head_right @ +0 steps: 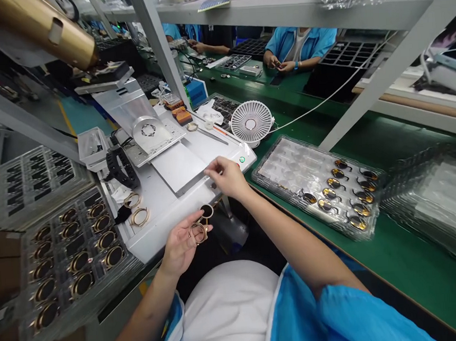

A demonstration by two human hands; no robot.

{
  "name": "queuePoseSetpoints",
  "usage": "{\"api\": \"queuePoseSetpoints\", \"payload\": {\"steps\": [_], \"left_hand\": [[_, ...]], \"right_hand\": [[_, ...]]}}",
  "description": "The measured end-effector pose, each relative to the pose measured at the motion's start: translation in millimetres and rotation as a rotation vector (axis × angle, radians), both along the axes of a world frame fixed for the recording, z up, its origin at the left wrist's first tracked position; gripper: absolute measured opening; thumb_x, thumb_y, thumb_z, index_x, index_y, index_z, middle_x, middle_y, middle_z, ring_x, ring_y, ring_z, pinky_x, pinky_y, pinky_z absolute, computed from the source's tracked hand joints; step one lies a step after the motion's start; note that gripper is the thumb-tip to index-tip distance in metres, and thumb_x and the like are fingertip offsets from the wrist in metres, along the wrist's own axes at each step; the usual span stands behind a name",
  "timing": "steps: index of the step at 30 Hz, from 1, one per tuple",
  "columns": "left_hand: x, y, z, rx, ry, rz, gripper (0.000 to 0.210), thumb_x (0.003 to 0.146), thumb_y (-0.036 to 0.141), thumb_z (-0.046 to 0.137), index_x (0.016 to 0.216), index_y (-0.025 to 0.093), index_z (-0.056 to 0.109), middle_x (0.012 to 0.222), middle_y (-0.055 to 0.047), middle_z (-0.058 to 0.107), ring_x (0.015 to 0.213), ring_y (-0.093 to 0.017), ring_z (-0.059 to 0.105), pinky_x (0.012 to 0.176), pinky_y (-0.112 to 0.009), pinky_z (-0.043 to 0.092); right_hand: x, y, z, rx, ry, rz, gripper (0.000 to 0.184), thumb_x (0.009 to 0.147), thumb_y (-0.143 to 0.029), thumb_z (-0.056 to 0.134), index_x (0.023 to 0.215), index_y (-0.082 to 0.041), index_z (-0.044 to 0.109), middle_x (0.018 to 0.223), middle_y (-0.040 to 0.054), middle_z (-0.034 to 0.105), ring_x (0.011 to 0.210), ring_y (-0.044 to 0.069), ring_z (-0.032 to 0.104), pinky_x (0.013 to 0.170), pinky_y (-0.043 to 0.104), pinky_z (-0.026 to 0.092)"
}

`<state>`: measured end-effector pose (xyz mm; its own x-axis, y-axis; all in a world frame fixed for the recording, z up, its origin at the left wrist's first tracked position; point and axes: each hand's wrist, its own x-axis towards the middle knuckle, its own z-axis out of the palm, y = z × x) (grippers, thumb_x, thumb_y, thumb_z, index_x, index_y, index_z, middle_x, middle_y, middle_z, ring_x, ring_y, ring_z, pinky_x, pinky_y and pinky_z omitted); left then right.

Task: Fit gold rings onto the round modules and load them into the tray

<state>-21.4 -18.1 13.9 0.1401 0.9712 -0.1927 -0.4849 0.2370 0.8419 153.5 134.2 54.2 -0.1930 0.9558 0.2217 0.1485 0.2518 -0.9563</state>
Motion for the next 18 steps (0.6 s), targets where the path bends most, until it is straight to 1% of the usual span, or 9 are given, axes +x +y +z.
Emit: {"api": "queuePoseSetpoints", "payload": {"steps": [3,5,8,9,10,12,14,16,18], "left_hand": [[-3,-9,0.1,0.01,0.02,0.011,0.084,0.059,0.041,0.097,0.133,0.015,0.068,0.094,-0.013,0.079,0.097,-0.029,0.075,0.08,-0.033,0.055],[-6,-16,-0.6,0.029,0.045,0.043,0.085,0.06,0.043,0.097,0.134,0.014,0.067,0.096,-0.014,0.079,0.099,-0.03,0.075,0.079,-0.033,0.056],[-10,-24,-1.5,0.082,0.112,0.077,0.086,0.064,0.044,0.095,0.138,0.014,0.065,0.101,-0.016,0.079,0.1,-0.031,0.075,0.081,-0.034,0.057],[-11,-26,-1.8,0.113,0.141,0.085,0.085,0.066,0.042,0.094,0.14,0.015,0.063,0.108,-0.017,0.078,0.1,-0.03,0.075,0.081,-0.035,0.058],[-10,-27,-2.1,0.151,0.178,0.093,0.083,0.068,0.039,0.094,0.142,0.017,0.062,0.119,-0.019,0.075,0.1,-0.03,0.075,0.08,-0.035,0.059],[-5,-27,-3.3,0.241,0.283,0.104,0.081,0.071,0.03,0.092,0.145,0.023,0.059,0.149,-0.021,0.058,0.105,-0.03,0.074,0.08,-0.036,0.062],[5,-25,-6.0,0.342,0.419,0.098,0.085,0.074,0.023,0.09,0.15,0.03,0.052,0.167,-0.021,0.033,0.109,-0.03,0.074,0.08,-0.037,0.064],[18,-21,-9.4,0.452,0.564,0.066,0.092,0.076,0.02,0.088,0.155,0.034,0.044,0.172,-0.021,0.02,0.105,-0.027,0.075,0.081,-0.039,0.066],[30,-15,-12.2,0.585,0.717,0.014,0.099,0.077,0.022,0.087,0.16,0.033,0.034,0.171,-0.022,0.02,0.106,-0.028,0.075,0.082,-0.041,0.068]], "right_hand": [[-18,36,6.6,0.008,-0.119,-0.097,0.007,0.082,-0.021,0.064,0.078,-0.019,0.06,0.072,-0.0017,0.062,0.068,0.016,0.056,0.071,0.03,0.048],[-21,44,7.7,0.039,-0.216,-0.139,0.006,0.08,-0.018,0.066,0.082,-0.019,0.06,0.078,-0.0006,0.063,0.07,0.016,0.056,0.076,0.032,0.049],[-13,30,5.6,0.164,-0.259,-0.281,0.027,0.076,-0.022,0.075,0.099,-0.018,0.061,0.1,0.0052,0.065,0.072,0.016,0.056,0.081,0.035,0.05],[-8,19,4.0,0.195,-0.243,-0.317,0.031,0.077,-0.025,0.077,0.102,-0.018,0.061,0.103,0.0063,0.065,0.072,0.016,0.055,0.081,0.036,0.051],[-3,4,1.9,0.2,-0.217,-0.318,0.029,0.078,-0.028,0.077,0.101,-0.018,0.061,0.099,0.006,0.065,0.07,0.016,0.055,0.079,0.036,0.051],[7,-29,-4.3,0.121,-0.151,-0.191,0.019,0.084,-0.034,0.073,0.091,-0.019,0.063,0.084,0.0035,0.066,0.067,0.017,0.057,0.072,0.034,0.051],[13,-62,-12.1,-0.045,-0.055,-0.001,0.021,0.087,-0.039,0.072,0.089,-0.018,0.067,0.079,0.0044,0.069,0.071,0.019,0.064,0.068,0.032,0.053],[15,-87,-19.5,-0.217,0.089,0.125,0.031,0.085,-0.044,0.076,0.1,-0.018,0.071,0.092,0.008,0.075,0.082,0.022,0.07,0.07,0.032,0.056],[14,-100,-24.4,-0.337,0.26,0.146,0.044,0.079,-0.048,0.083,0.109,-0.018,0.072,0.1,0.0089,0.076,0.089,0.023,0.072,0.076,0.034,0.059]]}}
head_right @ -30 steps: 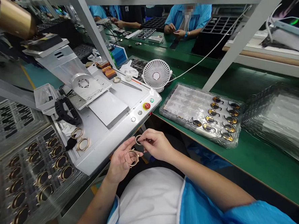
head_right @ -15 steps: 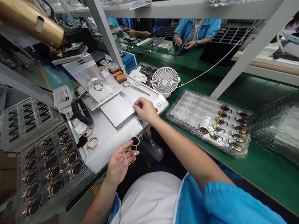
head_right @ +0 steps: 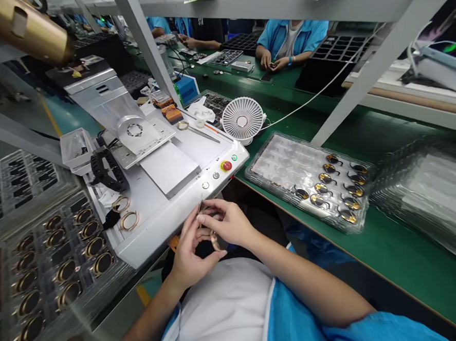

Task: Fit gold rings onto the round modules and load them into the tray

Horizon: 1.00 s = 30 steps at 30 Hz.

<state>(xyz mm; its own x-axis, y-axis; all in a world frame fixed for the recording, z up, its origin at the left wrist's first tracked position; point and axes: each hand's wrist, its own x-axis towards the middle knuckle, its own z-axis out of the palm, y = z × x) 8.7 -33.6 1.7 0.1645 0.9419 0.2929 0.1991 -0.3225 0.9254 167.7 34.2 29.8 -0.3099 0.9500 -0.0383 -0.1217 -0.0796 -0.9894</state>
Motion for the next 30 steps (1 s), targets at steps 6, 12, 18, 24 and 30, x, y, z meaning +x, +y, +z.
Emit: {"api": "queuePoseSetpoints", "payload": {"steps": [6,12,18,24,30], "left_hand": [[15,8,6.1,0.177,0.214,-0.132,0.094,0.08,0.021,0.084,0.16,0.028,0.035,0.169,-0.023,0.028,0.132,-0.039,0.062,0.091,-0.045,0.067],[5,6,12.7,-0.008,-0.097,-0.129,0.074,0.075,0.02,0.089,0.141,0.024,0.055,0.171,-0.025,0.02,0.105,-0.029,0.077,0.086,-0.041,0.068],[-2,9,8.5,0.141,0.206,-0.174,0.075,0.078,0.021,0.086,0.145,0.023,0.051,0.166,-0.025,0.034,0.106,-0.028,0.077,0.091,-0.04,0.066],[-6,11,5.6,0.206,0.422,-0.214,0.084,0.083,0.014,0.078,0.155,0.027,0.038,0.162,-0.022,0.043,0.117,-0.031,0.073,0.101,-0.048,0.061],[-5,16,6.3,0.006,-0.322,-0.137,0.068,0.08,0.017,0.085,0.141,0.028,0.059,0.145,-0.017,0.063,0.116,-0.029,0.074,0.099,-0.042,0.062]], "right_hand": [[8,8,3.3,-0.195,0.26,-0.16,0.041,0.072,-0.05,0.089,0.088,-0.018,0.069,0.074,0.0002,0.069,0.064,0.013,0.064,0.061,0.025,0.054],[23,8,13.1,-0.173,0.162,-0.049,0.043,0.069,-0.048,0.091,0.091,-0.016,0.071,0.063,-0.0014,0.066,0.051,0.013,0.061,0.051,0.025,0.054],[29,7,12.2,-0.25,0.097,-0.009,0.047,0.061,-0.047,0.096,0.084,-0.015,0.07,0.067,0.0013,0.072,0.056,0.015,0.069,0.057,0.027,0.06],[36,7,9.7,-0.275,0.143,0.036,0.048,0.062,-0.049,0.095,0.083,-0.013,0.07,0.069,0.0043,0.073,0.06,0.016,0.071,0.06,0.028,0.061],[37,2,16.3,-0.295,0.148,0.005,0.045,0.061,-0.048,0.095,0.068,-0.016,0.064,0.06,-0.0033,0.062,0.048,0.007,0.051,0.045,0.019,0.044]]}}
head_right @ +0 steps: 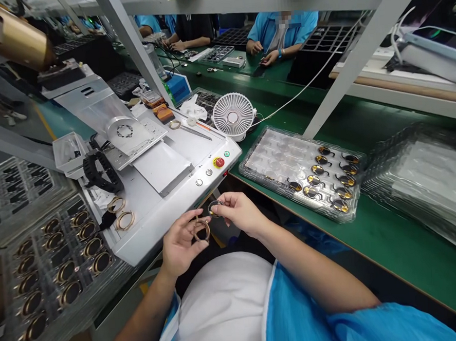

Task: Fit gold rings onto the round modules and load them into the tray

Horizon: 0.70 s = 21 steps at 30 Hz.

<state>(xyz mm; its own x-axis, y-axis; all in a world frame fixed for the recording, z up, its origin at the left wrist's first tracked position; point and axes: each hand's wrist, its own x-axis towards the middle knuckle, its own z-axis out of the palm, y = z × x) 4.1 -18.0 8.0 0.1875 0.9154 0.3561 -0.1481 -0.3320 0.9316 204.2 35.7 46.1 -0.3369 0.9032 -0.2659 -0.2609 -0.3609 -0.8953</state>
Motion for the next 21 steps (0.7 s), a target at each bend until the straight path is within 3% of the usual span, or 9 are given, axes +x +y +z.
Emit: {"api": "queuePoseSetpoints", "payload": {"steps": [3,7,12,21], "left_hand": [[3,3,-1.7,-0.093,-0.231,0.038,0.05,0.079,0.022,0.087,0.127,0.027,0.072,0.123,-0.01,0.078,0.115,-0.024,0.075,0.1,-0.034,0.061],[8,3,-5.4,-0.157,-0.291,0.027,0.05,0.073,0.025,0.092,0.12,0.029,0.076,0.124,-0.008,0.079,0.11,-0.021,0.077,0.096,-0.03,0.062],[8,0,-10.4,-0.125,-0.264,0.034,0.059,0.068,0.019,0.095,0.122,0.03,0.075,0.123,-0.009,0.078,0.106,-0.022,0.078,0.091,-0.03,0.064],[8,-3,-8.7,-0.059,-0.217,0.069,0.06,0.067,0.011,0.094,0.122,0.028,0.076,0.121,-0.008,0.079,0.105,-0.024,0.078,0.091,-0.031,0.066]], "right_hand": [[-4,-7,4.6,-0.086,0.023,0.091,0.046,0.058,-0.046,0.097,0.067,-0.014,0.065,0.067,-0.0001,0.067,0.057,0.009,0.058,0.055,0.021,0.05],[-16,-21,9.5,-0.18,0.07,0.12,0.047,0.056,-0.043,0.096,0.067,-0.016,0.06,0.065,0.0005,0.068,0.056,0.011,0.06,0.057,0.023,0.05],[-27,-32,17.8,-0.054,0.024,-0.005,0.039,0.057,-0.023,0.089,0.069,-0.019,0.053,0.06,-0.0063,0.059,0.053,0.007,0.05,0.051,0.019,0.039],[-32,-35,22.9,0.035,-0.032,0.001,0.03,0.064,-0.016,0.069,0.082,-0.023,0.046,0.058,-0.0107,0.059,0.05,0.01,0.059,0.047,0.019,0.042]]}}
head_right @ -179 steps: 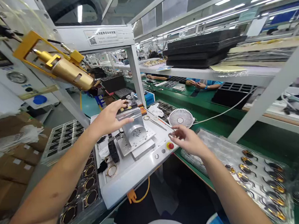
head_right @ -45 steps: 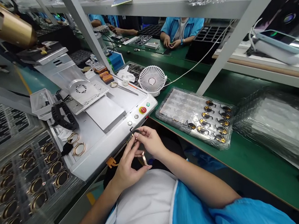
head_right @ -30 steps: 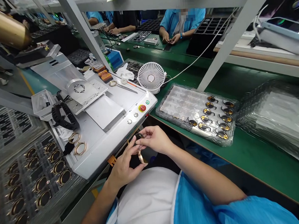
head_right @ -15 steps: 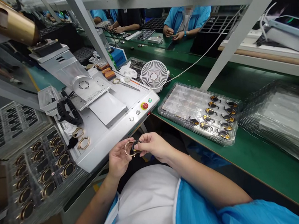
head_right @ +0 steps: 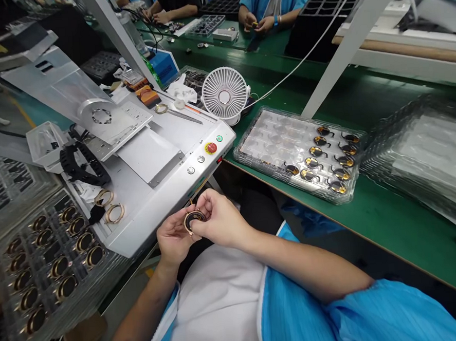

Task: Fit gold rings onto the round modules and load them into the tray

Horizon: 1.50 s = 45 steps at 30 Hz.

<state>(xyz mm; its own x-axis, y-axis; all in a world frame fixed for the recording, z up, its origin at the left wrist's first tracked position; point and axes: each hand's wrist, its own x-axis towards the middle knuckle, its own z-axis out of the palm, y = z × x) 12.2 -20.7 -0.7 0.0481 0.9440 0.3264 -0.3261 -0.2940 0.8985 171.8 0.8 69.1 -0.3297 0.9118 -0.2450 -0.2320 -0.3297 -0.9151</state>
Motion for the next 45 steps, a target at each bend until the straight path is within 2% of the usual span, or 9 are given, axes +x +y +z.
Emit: {"api": "queuePoseSetpoints", "payload": {"steps": [14,22,27,30,34,36,38,42,45], "left_hand": [[0,-2,-1.6,-0.058,0.063,0.107,0.059,0.061,0.024,0.098,0.116,0.031,0.078,0.113,-0.005,0.081,0.095,-0.025,0.081,0.083,-0.034,0.069],[0,-5,-11.7,-0.038,0.023,0.131,0.055,0.064,0.024,0.097,0.115,0.032,0.079,0.116,-0.006,0.08,0.098,-0.026,0.08,0.085,-0.035,0.069],[-3,-6,-14.8,0.003,0.094,0.133,0.055,0.063,0.019,0.097,0.114,0.031,0.079,0.109,-0.007,0.082,0.102,-0.028,0.079,0.091,-0.04,0.067],[-6,-6,-17.7,-0.055,0.083,0.195,0.051,0.066,0.026,0.096,0.114,0.03,0.079,0.113,-0.008,0.081,0.101,-0.028,0.08,0.087,-0.04,0.068],[-11,-3,-13.3,-0.139,-0.013,0.275,0.044,0.079,0.039,0.087,0.12,0.028,0.076,0.12,-0.009,0.079,0.114,-0.028,0.075,0.098,-0.042,0.063],[-16,-1,-6.4,-0.165,-0.03,0.239,0.041,0.083,0.037,0.084,0.121,0.028,0.074,0.124,-0.008,0.077,0.116,-0.03,0.074,0.101,-0.046,0.062],[-21,-1,0.8,-0.179,-0.009,0.171,0.041,0.084,0.034,0.083,0.123,0.029,0.071,0.125,-0.008,0.075,0.112,-0.03,0.076,0.094,-0.046,0.064],[-29,-1,9.2,-0.131,0.079,0.14,0.064,0.075,0.026,0.09,0.133,0.029,0.064,0.117,-0.008,0.075,0.093,-0.022,0.079,0.078,-0.033,0.066],[-29,-2,11.5,-0.11,0.171,0.208,0.08,0.068,0.02,0.094,0.14,0.025,0.059,0.116,-0.012,0.078,0.091,-0.019,0.078,0.077,-0.029,0.065]], "right_hand": [[0,2,-7.8,-0.039,0.058,0.032,0.035,0.066,-0.017,0.076,0.083,-0.023,0.046,0.057,-0.0101,0.062,0.05,0.011,0.062,0.047,0.019,0.044],[10,10,-20.0,-0.153,-0.063,0.179,0.052,0.059,-0.048,0.096,0.073,-0.018,0.056,0.055,-0.0004,0.067,0.045,0.012,0.061,0.041,0.019,0.05],[3,8,-31.3,-0.197,0.058,0.185,0.061,0.053,-0.053,0.098,0.064,-0.019,0.05,0.05,-0.0008,0.065,0.039,0.01,0.057,0.036,0.017,0.048],[-6,12,-32.4,-0.175,0.055,0.166,0.062,0.053,-0.056,0.098,0.065,-0.019,0.049,0.052,-0.0007,0.067,0.038,0.01,0.057,0.035,0.018,0.048],[-14,46,-25.2,-0.061,-0.09,0.231,0.057,0.053,-0.05,0.1,0.07,-0.018,0.057,0.055,0.0017,0.068,0.042,0.013,0.061,0.036,0.02,0.049],[-18,76,-18.8,-0.016,-0.121,0.126,0.053,0.06,-0.05,0.098,0.075,-0.019,0.057,0.051,-0.0005,0.065,0.038,0.011,0.056,0.033,0.019,0.046],[-23,108,-11.3,-0.011,-0.124,-0.05,0.05,0.071,-0.05,0.094,0.078,-0.021,0.054,0.048,-0.0032,0.061,0.034,0.009,0.049,0.03,0.019,0.04],[-35,152,1.7,-0.029,-0.21,-0.171,0.043,0.081,-0.04,0.089,0.076,-0.022,0.05,0.046,-0.0045,0.057,0.032,0.009,0.045,0.031,0.02,0.036],[-35,149,6.3,0.024,-0.222,-0.198,0.038,0.084,-0.031,0.084,0.071,-0.021,0.051,0.045,-0.0057,0.054,0.032,0.008,0.041,0.031,0.02,0.033]]}}
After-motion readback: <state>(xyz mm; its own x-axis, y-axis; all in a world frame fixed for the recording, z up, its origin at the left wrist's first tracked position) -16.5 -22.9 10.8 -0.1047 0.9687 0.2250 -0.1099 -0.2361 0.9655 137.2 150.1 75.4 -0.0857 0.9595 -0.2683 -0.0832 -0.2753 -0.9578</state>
